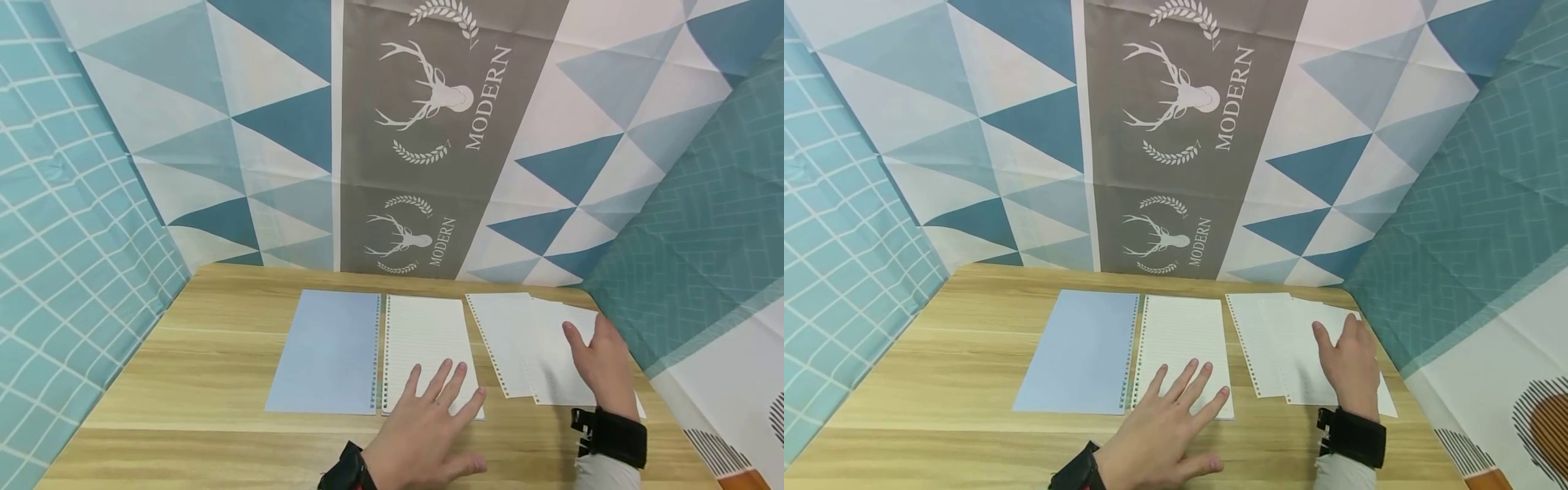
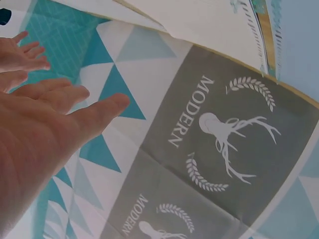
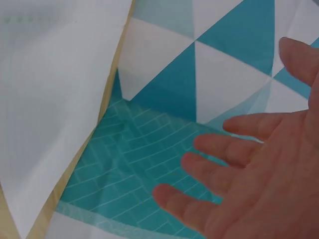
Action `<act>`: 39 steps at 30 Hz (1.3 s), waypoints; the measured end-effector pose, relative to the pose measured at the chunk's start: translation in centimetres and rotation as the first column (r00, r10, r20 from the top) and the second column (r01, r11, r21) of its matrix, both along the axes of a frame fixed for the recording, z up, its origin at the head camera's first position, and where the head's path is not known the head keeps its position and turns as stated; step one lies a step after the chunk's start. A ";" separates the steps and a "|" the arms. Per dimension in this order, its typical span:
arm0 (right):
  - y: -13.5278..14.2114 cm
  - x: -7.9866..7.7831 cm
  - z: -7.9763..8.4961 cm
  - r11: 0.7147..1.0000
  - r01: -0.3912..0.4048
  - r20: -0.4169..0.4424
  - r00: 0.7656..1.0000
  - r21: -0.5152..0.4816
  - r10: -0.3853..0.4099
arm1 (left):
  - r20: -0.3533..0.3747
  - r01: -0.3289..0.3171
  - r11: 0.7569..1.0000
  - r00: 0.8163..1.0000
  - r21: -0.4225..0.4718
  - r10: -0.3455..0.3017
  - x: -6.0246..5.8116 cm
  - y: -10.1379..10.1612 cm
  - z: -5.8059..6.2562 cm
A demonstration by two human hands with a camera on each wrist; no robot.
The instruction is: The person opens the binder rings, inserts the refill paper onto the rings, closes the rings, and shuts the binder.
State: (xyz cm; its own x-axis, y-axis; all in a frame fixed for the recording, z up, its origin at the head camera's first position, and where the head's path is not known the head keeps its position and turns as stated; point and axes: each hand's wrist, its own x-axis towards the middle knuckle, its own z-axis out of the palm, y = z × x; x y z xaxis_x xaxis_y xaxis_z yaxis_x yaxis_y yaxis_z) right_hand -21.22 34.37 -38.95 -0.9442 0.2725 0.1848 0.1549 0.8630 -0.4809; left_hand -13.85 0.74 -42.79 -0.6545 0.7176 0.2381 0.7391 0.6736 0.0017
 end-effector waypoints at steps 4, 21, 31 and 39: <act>1.4 0.4 -0.3 0.993 0.113 0.101 0.989 -0.030 -0.109 | 0.006 0.021 1.000 1.000 -0.002 -0.021 0.2 0.3 -0.5; 6.0 1.9 -4.6 0.901 0.434 0.342 0.844 0.017 -0.413 | 0.046 0.076 0.990 0.996 -0.116 -0.071 0.8 1.5 -3.0; 7.2 1.4 -5.9 0.892 0.451 0.483 0.775 0.027 -0.407 | 0.170 0.094 0.972 0.984 -0.214 -0.057 1.2 1.4 -3.7; 7.5 1.2 -6.0 0.885 0.465 0.507 0.768 -0.022 -0.391 | 0.094 0.101 0.954 0.993 -0.283 -0.078 1.4 1.5 -4.4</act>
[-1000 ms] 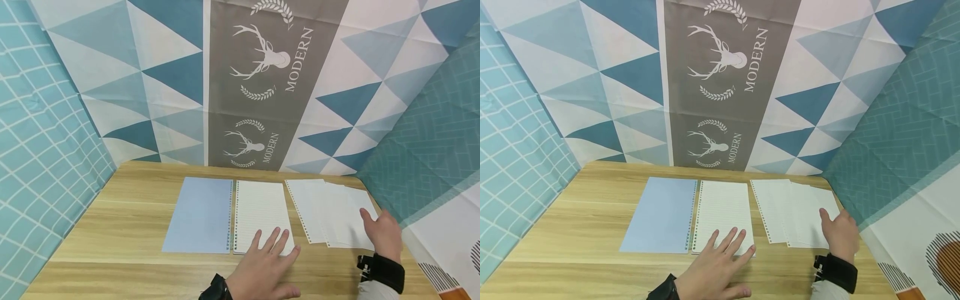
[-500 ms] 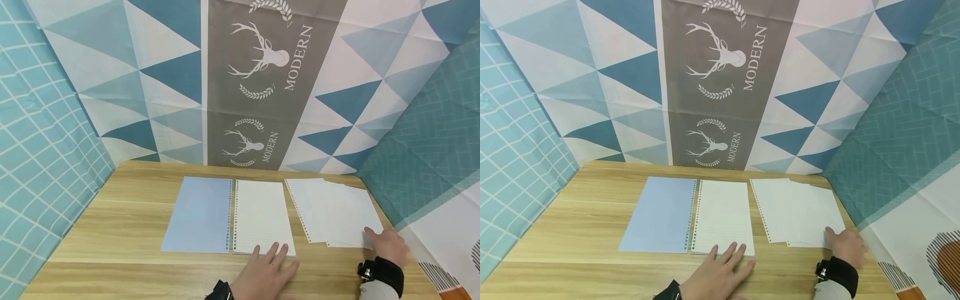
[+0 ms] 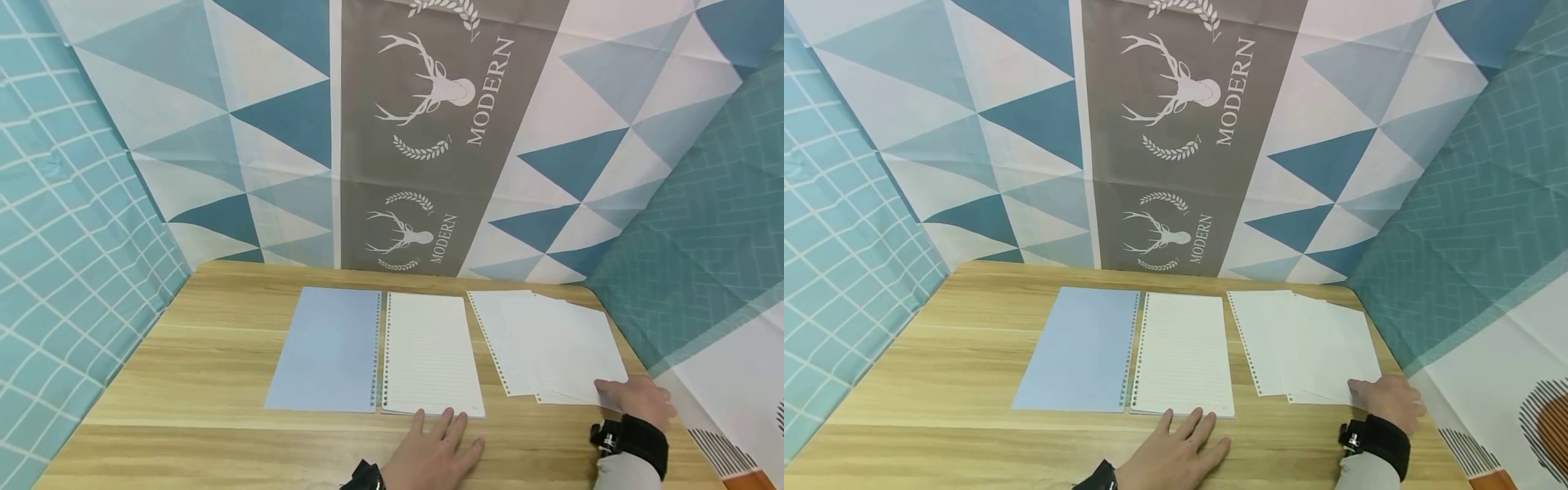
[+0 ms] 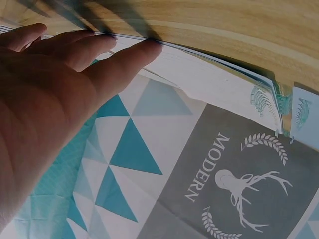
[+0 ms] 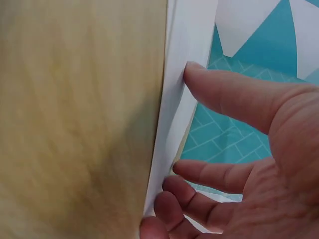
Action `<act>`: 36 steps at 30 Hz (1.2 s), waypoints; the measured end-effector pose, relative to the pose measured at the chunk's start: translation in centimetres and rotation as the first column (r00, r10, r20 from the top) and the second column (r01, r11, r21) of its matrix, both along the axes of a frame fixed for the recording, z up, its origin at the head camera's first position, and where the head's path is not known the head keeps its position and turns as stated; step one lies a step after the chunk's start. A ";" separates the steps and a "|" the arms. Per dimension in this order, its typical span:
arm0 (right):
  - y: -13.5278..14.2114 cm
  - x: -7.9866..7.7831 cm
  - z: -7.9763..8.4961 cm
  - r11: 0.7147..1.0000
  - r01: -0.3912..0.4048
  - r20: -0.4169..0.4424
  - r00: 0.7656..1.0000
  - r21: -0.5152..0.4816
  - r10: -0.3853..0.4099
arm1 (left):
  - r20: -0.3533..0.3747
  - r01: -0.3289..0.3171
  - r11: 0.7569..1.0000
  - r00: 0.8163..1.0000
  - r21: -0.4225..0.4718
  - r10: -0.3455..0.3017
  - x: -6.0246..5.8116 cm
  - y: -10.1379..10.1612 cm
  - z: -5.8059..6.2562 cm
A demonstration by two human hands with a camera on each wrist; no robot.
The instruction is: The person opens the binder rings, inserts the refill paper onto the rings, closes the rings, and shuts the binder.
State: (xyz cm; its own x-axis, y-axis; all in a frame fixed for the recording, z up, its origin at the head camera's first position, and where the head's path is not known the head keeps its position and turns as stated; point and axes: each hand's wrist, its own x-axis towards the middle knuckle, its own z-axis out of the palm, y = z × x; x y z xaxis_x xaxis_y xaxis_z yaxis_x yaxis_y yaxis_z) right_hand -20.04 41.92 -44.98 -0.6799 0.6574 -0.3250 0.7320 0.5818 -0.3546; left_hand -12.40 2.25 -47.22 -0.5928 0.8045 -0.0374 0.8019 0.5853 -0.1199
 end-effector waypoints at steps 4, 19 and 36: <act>0.1 0.1 0.1 0.997 -0.046 -0.042 0.998 0.068 0.049 | -0.036 0.009 1.000 0.999 -0.013 -0.010 0.0 0.1 -0.1; 0.3 0.1 -0.1 0.998 -0.012 -0.102 0.995 -0.063 0.005 | -0.038 0.020 0.999 0.999 -0.028 -0.021 0.0 0.0 0.0; 0.7 0.5 0.7 1.000 -0.020 -0.314 0.949 0.016 0.024 | -0.060 0.018 1.000 0.998 0.002 -0.018 0.0 -0.1 0.1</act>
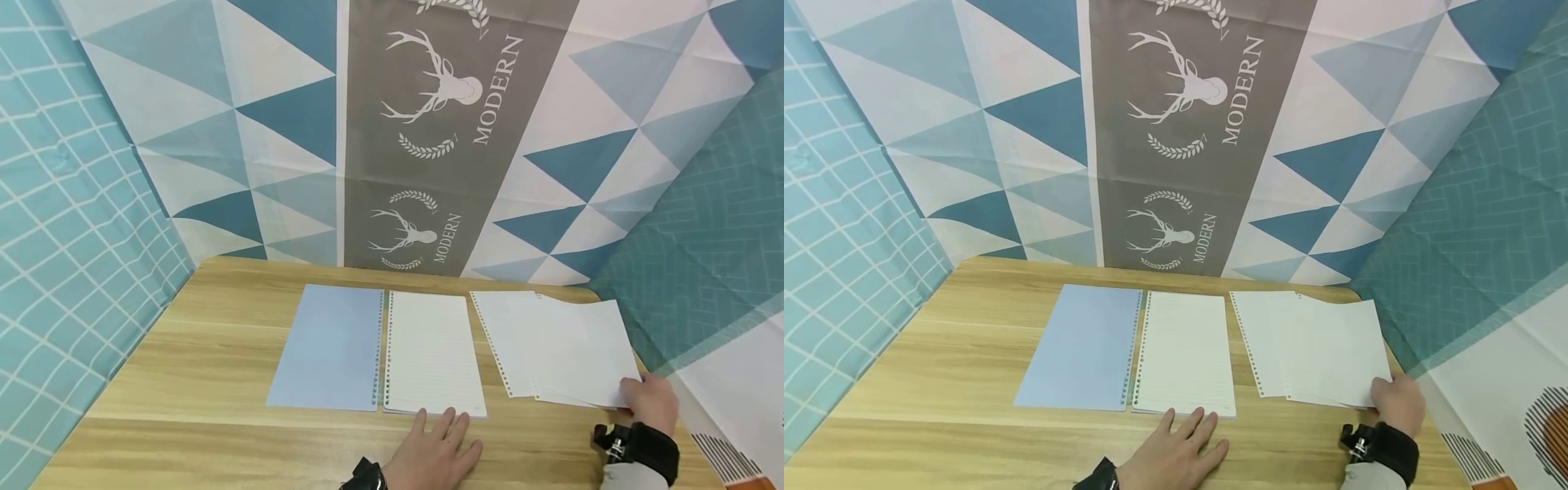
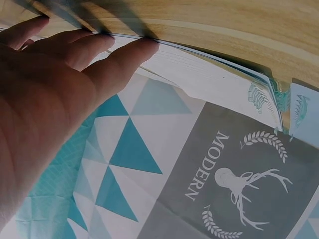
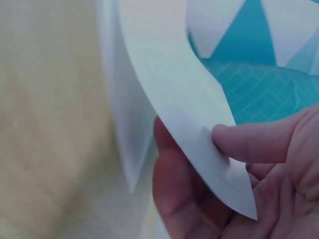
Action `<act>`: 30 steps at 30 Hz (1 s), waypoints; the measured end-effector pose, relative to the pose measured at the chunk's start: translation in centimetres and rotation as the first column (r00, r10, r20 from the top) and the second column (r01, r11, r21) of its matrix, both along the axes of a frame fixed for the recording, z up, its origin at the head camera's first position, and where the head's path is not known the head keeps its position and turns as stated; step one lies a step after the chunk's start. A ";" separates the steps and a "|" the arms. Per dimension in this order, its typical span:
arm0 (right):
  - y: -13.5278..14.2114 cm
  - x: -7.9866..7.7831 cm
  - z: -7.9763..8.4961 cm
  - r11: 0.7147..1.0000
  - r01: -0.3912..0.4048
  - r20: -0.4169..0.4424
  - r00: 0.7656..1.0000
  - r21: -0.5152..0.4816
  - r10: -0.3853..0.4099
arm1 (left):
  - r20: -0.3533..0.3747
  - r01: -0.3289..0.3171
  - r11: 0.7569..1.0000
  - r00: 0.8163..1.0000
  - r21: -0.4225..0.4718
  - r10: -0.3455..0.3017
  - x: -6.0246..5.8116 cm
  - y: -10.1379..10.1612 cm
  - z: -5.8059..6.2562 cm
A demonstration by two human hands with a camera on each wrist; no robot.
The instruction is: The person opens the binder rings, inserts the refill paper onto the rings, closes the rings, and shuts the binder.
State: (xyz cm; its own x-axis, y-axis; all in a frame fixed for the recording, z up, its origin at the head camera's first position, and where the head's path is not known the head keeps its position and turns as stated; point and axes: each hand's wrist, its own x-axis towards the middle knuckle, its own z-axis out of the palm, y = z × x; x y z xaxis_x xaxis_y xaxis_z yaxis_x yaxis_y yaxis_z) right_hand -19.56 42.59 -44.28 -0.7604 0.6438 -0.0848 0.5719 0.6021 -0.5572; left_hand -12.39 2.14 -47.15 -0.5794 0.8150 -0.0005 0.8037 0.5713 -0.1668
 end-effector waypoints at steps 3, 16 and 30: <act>-0.1 -0.1 0.4 0.999 0.012 -0.054 0.998 -0.030 -0.014 | 0.011 0.007 1.000 1.000 0.006 -0.007 0.0 0.0 0.1; 0.1 -0.7 -0.2 0.762 0.126 -0.172 0.939 -0.635 -0.298 | 0.017 0.019 1.000 1.000 0.021 -0.019 -0.1 -0.1 0.3; -0.3 -0.3 1.4 0.521 -0.078 -0.279 0.905 -0.850 -0.320 | 0.108 -0.018 0.990 0.994 0.138 0.003 -1.2 -0.8 1.9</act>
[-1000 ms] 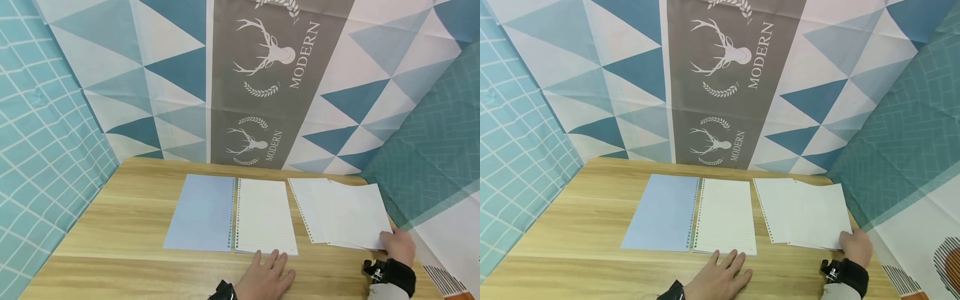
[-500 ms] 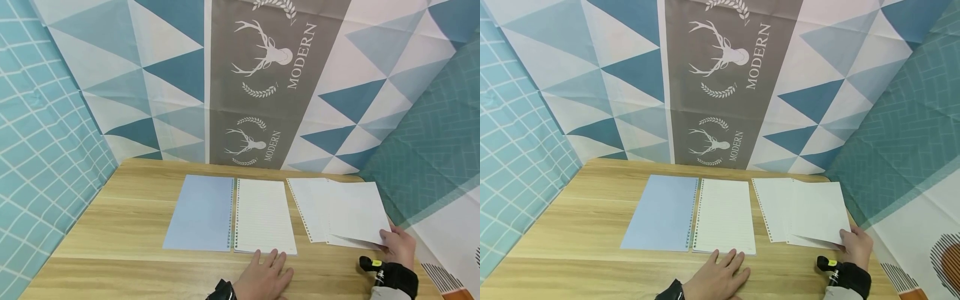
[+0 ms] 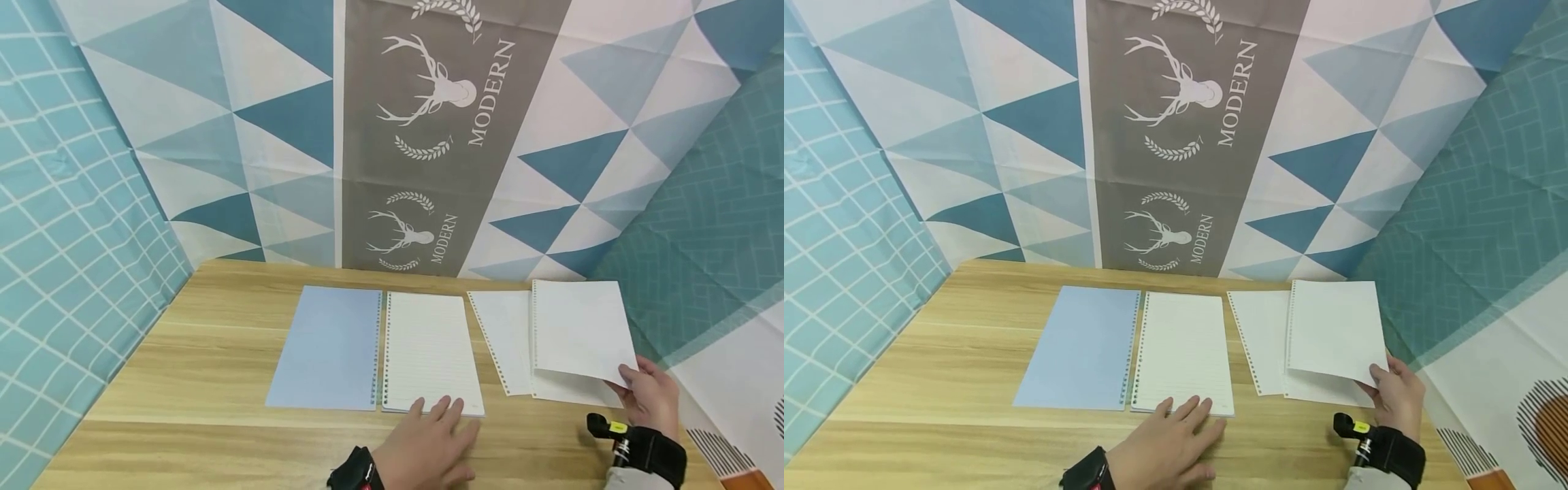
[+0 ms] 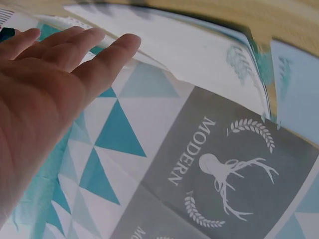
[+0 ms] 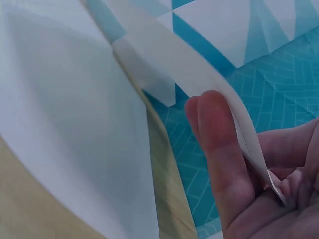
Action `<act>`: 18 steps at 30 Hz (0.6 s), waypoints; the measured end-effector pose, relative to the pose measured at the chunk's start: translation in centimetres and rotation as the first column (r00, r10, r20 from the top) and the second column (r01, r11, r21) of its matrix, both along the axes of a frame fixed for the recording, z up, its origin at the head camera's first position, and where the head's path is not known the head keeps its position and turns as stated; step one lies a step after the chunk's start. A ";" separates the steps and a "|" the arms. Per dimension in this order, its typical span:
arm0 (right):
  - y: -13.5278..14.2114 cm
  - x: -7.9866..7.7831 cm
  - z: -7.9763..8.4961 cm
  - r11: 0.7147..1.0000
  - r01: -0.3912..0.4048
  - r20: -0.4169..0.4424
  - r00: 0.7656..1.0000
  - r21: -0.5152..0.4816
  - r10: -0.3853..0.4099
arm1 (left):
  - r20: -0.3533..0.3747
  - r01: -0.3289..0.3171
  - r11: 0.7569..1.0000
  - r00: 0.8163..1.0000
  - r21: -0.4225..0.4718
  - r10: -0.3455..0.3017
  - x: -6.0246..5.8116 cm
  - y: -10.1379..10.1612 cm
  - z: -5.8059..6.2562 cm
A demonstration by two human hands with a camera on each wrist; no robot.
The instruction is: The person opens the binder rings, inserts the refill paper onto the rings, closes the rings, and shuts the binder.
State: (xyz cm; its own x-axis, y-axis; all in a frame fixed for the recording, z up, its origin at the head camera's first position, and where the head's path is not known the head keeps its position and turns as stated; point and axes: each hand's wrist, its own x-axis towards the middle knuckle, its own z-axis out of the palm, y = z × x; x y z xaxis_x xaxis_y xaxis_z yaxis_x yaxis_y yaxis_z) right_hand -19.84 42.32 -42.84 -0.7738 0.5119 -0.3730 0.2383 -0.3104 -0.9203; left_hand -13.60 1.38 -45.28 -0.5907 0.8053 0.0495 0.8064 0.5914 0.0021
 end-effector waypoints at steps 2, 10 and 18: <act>0.0 0.2 0.2 0.997 -0.004 -0.055 0.998 -0.078 -0.001 | 0.010 -0.018 1.000 1.000 0.020 0.018 -0.1 -0.2 0.3; -0.3 1.1 0.8 0.961 -0.136 -0.274 0.959 -0.242 0.067 | 0.080 -0.081 0.995 0.994 0.061 0.076 -0.6 -0.9 2.1; -0.6 1.4 1.3 0.834 -0.397 -0.543 0.828 -0.384 0.144 | 0.082 -0.150 0.982 0.987 0.113 0.141 -1.7 -2.4 3.2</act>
